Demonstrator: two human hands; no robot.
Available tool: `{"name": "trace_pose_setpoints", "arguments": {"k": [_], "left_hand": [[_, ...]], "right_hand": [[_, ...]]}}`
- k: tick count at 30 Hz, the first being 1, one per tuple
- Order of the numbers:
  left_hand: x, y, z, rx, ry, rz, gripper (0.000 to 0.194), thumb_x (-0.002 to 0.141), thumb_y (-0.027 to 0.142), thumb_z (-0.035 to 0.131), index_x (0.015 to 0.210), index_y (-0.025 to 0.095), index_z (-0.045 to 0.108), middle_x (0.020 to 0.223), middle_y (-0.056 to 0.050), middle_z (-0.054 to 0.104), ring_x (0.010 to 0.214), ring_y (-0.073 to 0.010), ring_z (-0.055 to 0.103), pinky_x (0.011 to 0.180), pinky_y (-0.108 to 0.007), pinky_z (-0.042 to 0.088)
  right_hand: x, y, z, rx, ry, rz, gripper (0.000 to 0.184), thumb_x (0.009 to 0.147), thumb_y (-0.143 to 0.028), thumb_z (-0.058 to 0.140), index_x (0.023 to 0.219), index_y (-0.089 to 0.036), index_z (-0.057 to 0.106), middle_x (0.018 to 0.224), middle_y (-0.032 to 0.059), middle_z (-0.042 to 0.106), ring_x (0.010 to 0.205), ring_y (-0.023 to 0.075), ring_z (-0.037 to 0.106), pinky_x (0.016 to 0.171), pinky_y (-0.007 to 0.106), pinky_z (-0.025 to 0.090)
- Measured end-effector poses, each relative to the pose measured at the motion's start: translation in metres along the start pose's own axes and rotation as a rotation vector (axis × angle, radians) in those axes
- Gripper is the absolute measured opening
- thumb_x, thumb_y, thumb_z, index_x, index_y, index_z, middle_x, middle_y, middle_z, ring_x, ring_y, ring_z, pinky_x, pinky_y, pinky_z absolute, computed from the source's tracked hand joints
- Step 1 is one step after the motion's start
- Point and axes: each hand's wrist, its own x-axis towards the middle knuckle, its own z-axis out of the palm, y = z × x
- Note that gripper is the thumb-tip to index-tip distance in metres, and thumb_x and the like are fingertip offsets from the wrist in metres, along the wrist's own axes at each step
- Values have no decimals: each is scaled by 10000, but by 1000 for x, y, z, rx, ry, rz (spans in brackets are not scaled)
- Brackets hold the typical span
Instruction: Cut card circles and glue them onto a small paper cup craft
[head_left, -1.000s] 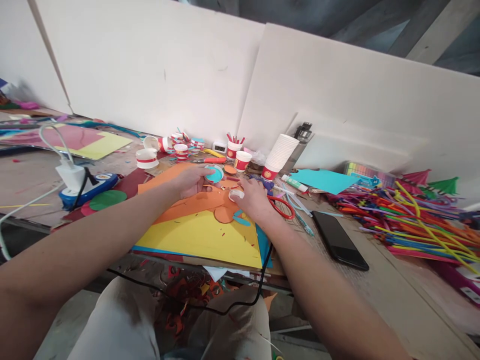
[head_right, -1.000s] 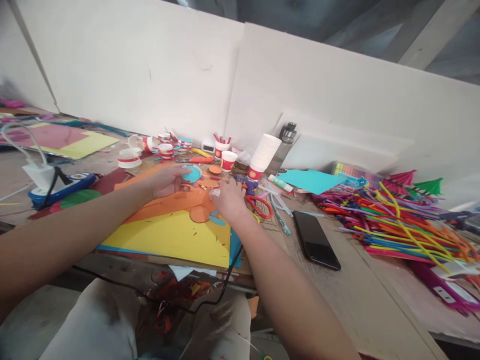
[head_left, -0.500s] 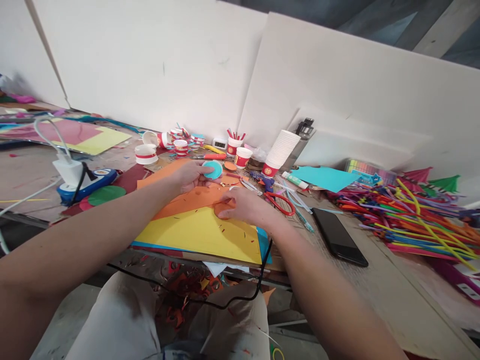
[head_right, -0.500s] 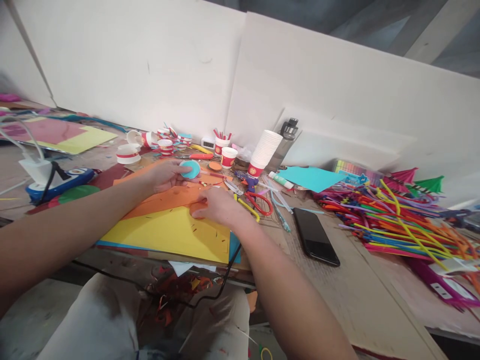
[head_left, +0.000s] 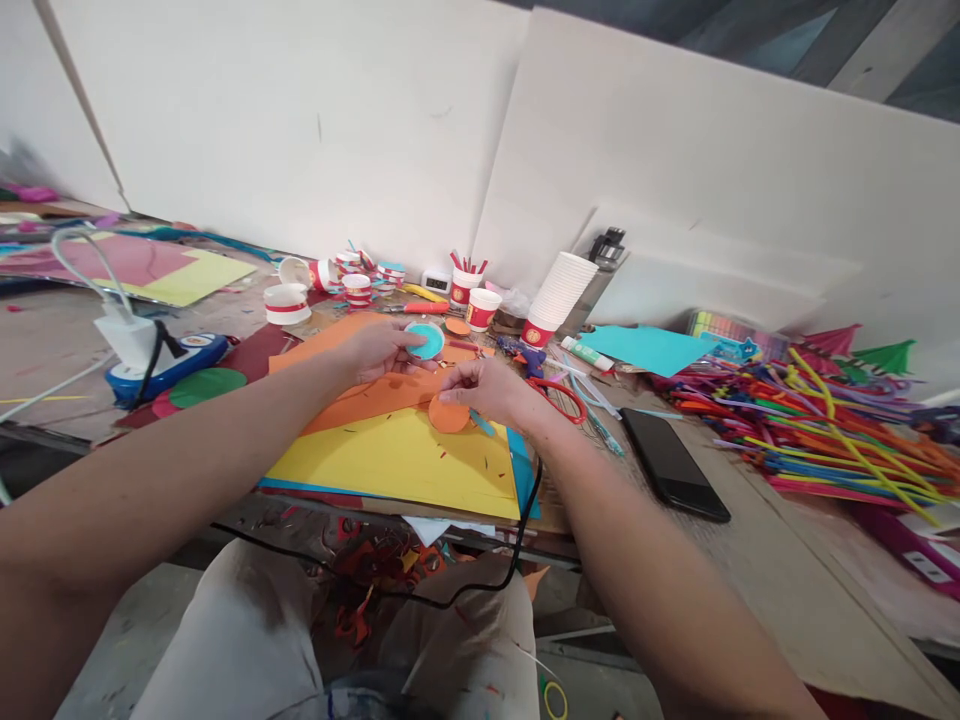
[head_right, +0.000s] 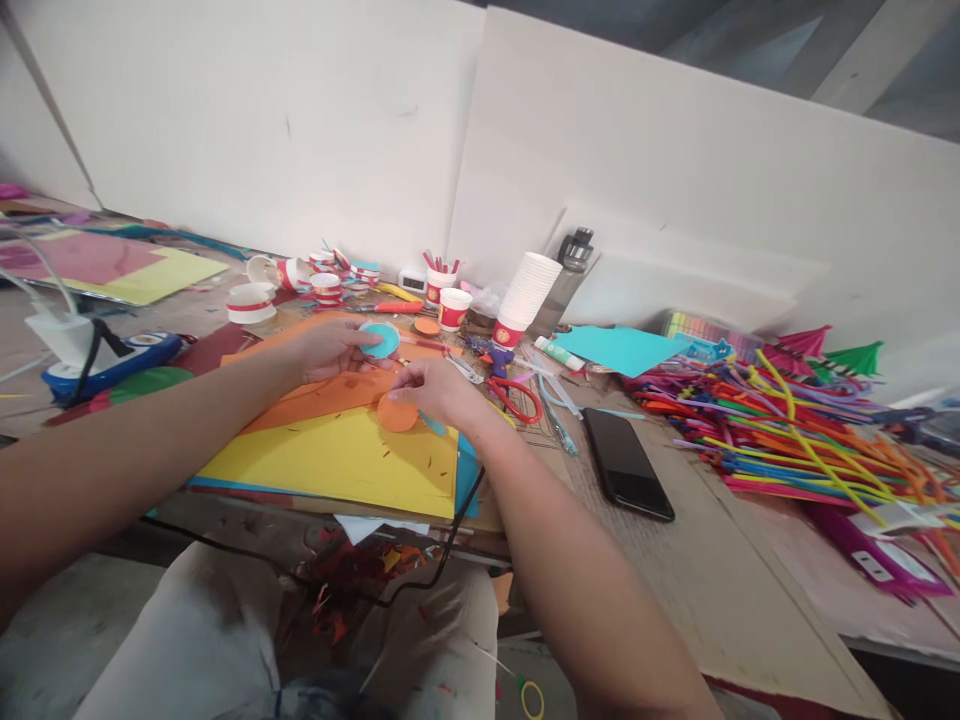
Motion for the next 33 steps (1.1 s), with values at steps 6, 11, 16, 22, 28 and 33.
{"name": "trace_pose_setpoints", "arguments": {"k": [6, 11, 16, 22, 28, 33], "left_hand": [[-3, -2, 4, 248, 3, 55, 113, 695, 245, 744, 747, 171, 676, 737, -80, 717, 627, -184, 657, 502, -255, 453], [-6, 1, 4, 467, 39, 118, 107, 687, 206, 717, 636, 212, 622, 609, -11, 645, 521, -145, 567, 479, -236, 358], [0, -3, -2, 720, 144, 199, 95, 645, 185, 744, 686, 227, 670, 584, 2, 631, 576, -178, 573, 546, -244, 360], [-4, 3, -1, 876, 274, 283, 139, 671, 301, 795, 713, 205, 704, 743, -35, 673, 755, -202, 586, 652, -247, 392], [-19, 16, 7, 528, -31, 550, 259, 802, 349, 696, 993, 174, 702, 1026, -78, 705, 842, -162, 627, 752, -272, 491], [-19, 9, 13, 557, -186, 598, 220, 719, 280, 769, 889, 156, 706, 906, -65, 715, 813, -150, 646, 717, -260, 507]], "right_hand": [[1, -3, -2, 248, 107, 88, 162, 708, -313, 726, 745, -176, 646, 688, -27, 614, 612, 92, 519, 544, 215, 421], [1, -6, -2, 321, 211, 98, 188, 687, -276, 775, 694, -169, 620, 624, -40, 563, 536, 63, 464, 492, 194, 394], [4, -2, -3, 431, 269, 121, 98, 742, -228, 740, 761, -164, 668, 642, -31, 591, 534, 57, 492, 500, 178, 427], [7, 2, -1, 521, 273, 153, 159, 740, -237, 789, 771, -165, 650, 615, -33, 601, 461, 48, 485, 428, 170, 406], [6, -2, -2, 700, 283, 218, 135, 836, -182, 726, 834, -166, 592, 542, -53, 579, 461, 54, 521, 432, 144, 416], [3, -10, -1, 779, 245, 250, 128, 874, -154, 695, 832, -163, 575, 554, -42, 607, 460, 53, 536, 436, 141, 408]]}}
